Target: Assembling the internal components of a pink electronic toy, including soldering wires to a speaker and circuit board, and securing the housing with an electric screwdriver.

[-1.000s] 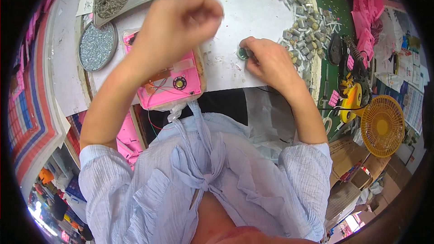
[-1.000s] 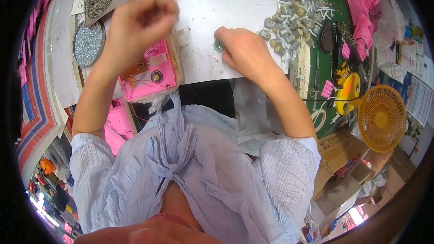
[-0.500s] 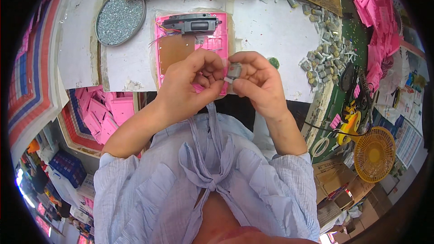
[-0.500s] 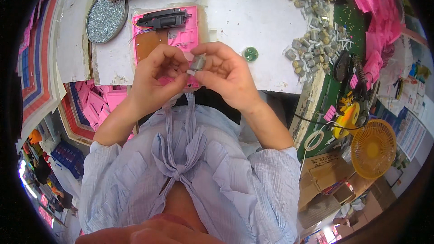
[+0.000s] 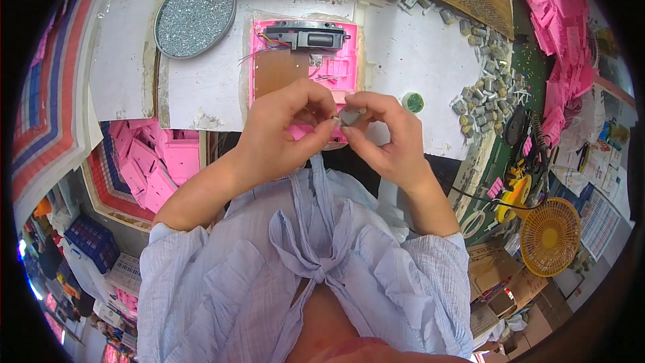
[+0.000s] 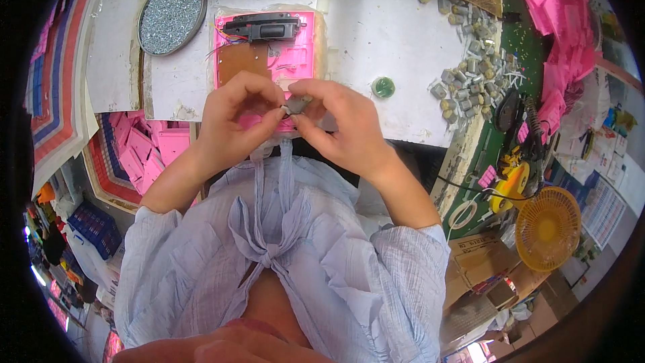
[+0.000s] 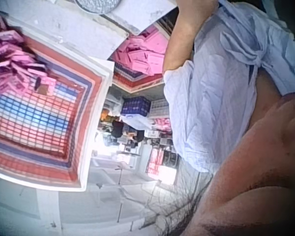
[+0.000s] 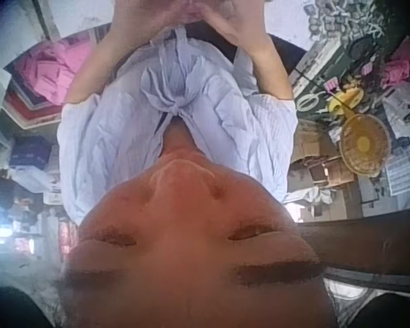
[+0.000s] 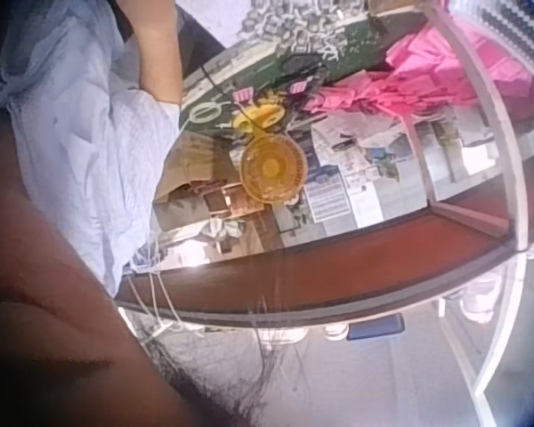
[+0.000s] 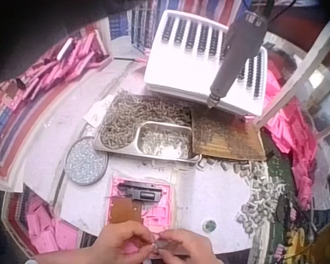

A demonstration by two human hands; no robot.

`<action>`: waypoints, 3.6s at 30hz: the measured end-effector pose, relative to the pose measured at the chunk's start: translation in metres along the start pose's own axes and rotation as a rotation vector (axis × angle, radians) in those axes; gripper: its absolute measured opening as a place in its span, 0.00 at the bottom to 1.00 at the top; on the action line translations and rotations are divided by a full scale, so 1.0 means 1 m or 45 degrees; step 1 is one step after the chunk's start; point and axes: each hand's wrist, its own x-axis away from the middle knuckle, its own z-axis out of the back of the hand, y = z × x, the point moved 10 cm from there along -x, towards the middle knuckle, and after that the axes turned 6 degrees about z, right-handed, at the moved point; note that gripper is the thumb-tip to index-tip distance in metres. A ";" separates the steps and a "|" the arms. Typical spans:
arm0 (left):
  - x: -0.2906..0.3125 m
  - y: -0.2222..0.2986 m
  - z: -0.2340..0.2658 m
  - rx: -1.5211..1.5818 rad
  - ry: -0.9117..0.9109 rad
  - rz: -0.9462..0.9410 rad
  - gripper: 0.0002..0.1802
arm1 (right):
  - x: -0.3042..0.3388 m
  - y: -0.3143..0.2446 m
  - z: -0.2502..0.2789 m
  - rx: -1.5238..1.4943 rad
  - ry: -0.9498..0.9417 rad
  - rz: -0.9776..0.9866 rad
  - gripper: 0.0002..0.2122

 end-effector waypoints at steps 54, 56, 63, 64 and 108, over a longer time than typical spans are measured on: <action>0.014 0.018 0.015 -1.054 0.069 -0.529 0.21 | -0.042 0.028 0.011 0.579 0.078 0.167 0.13; 0.007 0.030 0.034 -1.050 0.239 -0.529 0.27 | -0.044 0.029 0.009 0.594 0.046 0.151 0.13; -0.002 0.014 0.067 -1.352 0.538 -0.357 0.24 | -0.052 0.022 0.007 0.688 -0.056 0.125 0.11; 0.001 0.015 0.068 -1.320 0.551 -0.378 0.22 | -0.053 0.021 0.007 0.705 -0.071 0.118 0.11; -0.007 -0.016 0.116 -0.561 0.474 0.156 0.07 | -0.092 -0.025 -0.044 0.712 0.030 0.708 0.11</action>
